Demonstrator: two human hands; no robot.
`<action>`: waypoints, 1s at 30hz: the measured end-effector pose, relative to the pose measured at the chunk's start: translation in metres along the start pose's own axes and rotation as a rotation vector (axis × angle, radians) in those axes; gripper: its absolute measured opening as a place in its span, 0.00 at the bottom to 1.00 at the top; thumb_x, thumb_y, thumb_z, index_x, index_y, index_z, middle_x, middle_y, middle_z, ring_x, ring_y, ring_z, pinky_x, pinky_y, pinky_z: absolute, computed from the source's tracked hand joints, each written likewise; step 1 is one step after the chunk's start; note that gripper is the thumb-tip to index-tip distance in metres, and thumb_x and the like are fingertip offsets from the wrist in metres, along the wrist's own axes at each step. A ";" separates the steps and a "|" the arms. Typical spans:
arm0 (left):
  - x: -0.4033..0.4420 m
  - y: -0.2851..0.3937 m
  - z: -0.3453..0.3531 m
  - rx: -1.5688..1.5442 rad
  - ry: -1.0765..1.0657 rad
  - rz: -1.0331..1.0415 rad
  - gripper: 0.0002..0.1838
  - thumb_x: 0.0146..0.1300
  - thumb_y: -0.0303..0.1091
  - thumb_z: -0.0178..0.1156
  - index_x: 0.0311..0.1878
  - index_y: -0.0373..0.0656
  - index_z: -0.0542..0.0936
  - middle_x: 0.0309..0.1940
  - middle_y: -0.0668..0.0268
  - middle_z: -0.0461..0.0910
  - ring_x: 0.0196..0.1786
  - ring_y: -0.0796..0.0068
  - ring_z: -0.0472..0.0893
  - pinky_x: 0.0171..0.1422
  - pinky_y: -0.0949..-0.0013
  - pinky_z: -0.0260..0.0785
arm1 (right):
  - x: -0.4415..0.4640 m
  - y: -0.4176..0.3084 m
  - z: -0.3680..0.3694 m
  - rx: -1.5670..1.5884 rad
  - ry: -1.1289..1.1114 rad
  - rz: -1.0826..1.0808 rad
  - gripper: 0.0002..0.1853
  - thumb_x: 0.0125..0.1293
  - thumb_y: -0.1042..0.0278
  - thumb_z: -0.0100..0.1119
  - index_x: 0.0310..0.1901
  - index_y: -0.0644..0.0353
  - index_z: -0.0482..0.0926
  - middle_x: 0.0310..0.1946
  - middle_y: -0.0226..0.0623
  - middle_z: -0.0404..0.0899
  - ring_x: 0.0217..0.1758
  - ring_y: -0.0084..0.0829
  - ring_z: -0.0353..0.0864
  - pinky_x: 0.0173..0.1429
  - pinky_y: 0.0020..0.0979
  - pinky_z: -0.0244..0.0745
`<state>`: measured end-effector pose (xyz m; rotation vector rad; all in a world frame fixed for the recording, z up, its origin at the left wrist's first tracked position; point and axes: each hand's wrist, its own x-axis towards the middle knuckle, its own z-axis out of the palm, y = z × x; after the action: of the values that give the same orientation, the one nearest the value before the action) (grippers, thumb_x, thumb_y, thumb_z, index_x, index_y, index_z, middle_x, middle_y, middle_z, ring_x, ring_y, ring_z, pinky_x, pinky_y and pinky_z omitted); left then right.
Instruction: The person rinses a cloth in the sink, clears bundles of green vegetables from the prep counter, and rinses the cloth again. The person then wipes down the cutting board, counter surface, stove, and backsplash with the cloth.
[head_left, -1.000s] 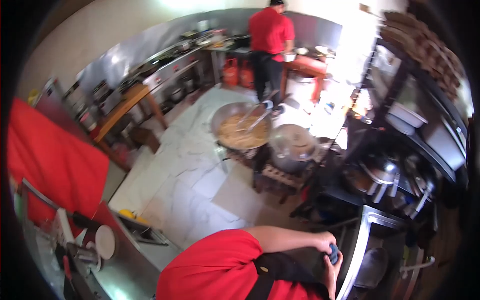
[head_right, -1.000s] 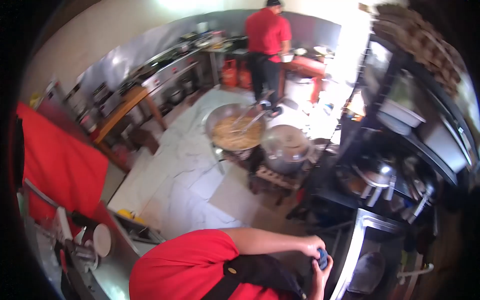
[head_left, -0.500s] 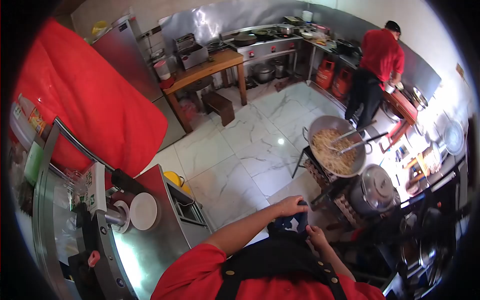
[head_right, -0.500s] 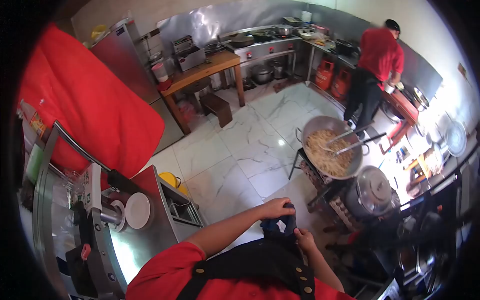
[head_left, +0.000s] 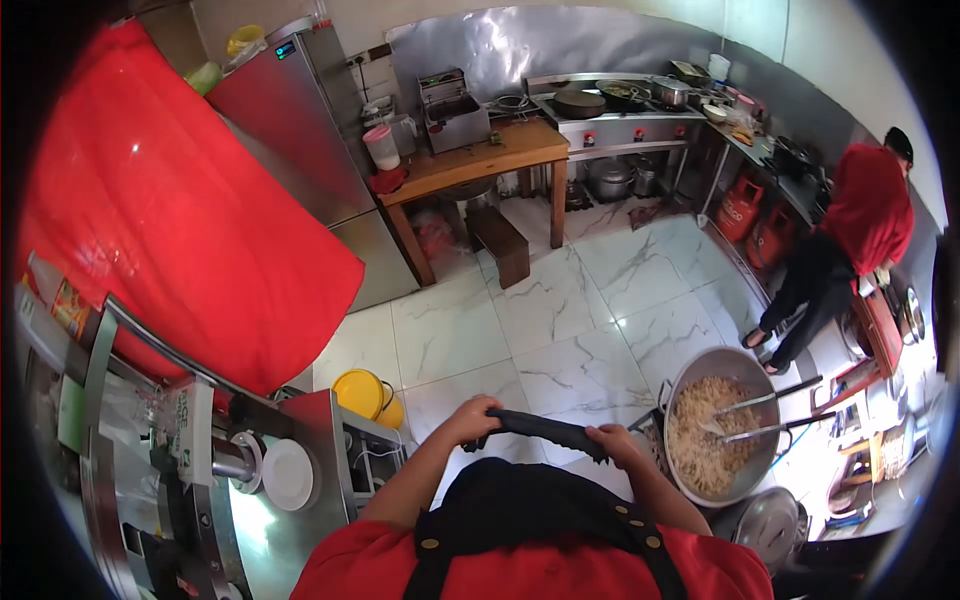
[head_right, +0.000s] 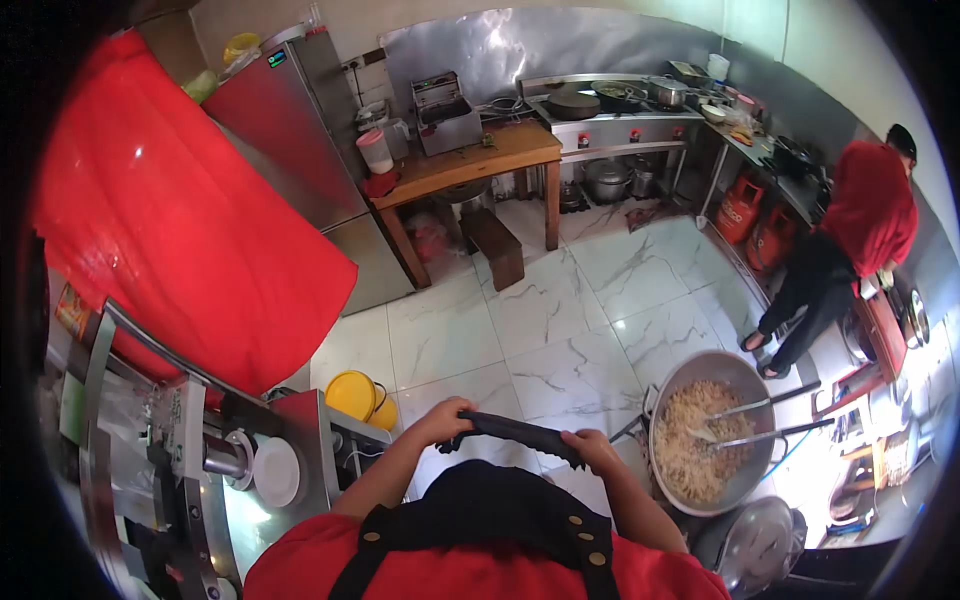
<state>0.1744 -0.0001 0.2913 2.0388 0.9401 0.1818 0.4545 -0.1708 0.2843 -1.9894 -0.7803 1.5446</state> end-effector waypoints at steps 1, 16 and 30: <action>0.004 -0.011 -0.012 -0.090 0.053 -0.031 0.15 0.50 0.32 0.60 0.42 0.39 0.79 0.36 0.57 0.79 0.43 0.64 0.78 0.49 0.67 0.70 | 0.033 -0.005 -0.004 0.150 -0.064 -0.098 0.20 0.61 0.53 0.58 0.34 0.67 0.77 0.21 0.35 0.76 0.20 0.24 0.72 0.24 0.29 0.65; 0.332 -0.028 -0.171 -0.344 0.236 -0.018 0.14 0.61 0.37 0.54 0.39 0.34 0.77 0.26 0.59 0.78 0.30 0.73 0.74 0.38 0.69 0.67 | 0.300 -0.216 -0.090 0.179 0.451 -0.198 0.16 0.61 0.56 0.57 0.36 0.64 0.77 0.27 0.36 0.77 0.28 0.24 0.73 0.28 0.29 0.65; 0.633 0.074 -0.185 -0.211 -0.166 0.212 0.20 0.65 0.45 0.49 0.46 0.36 0.73 0.36 0.56 0.78 0.38 0.64 0.78 0.45 0.65 0.68 | 0.490 -0.401 -0.204 1.326 -0.582 -0.170 0.44 0.57 0.24 0.35 0.63 0.55 0.61 0.61 0.47 0.64 0.59 0.46 0.69 0.60 0.51 0.65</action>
<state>0.5800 0.5240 0.3324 1.9210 0.5766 0.2131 0.6931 0.4506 0.2722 -0.5118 0.0161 1.7910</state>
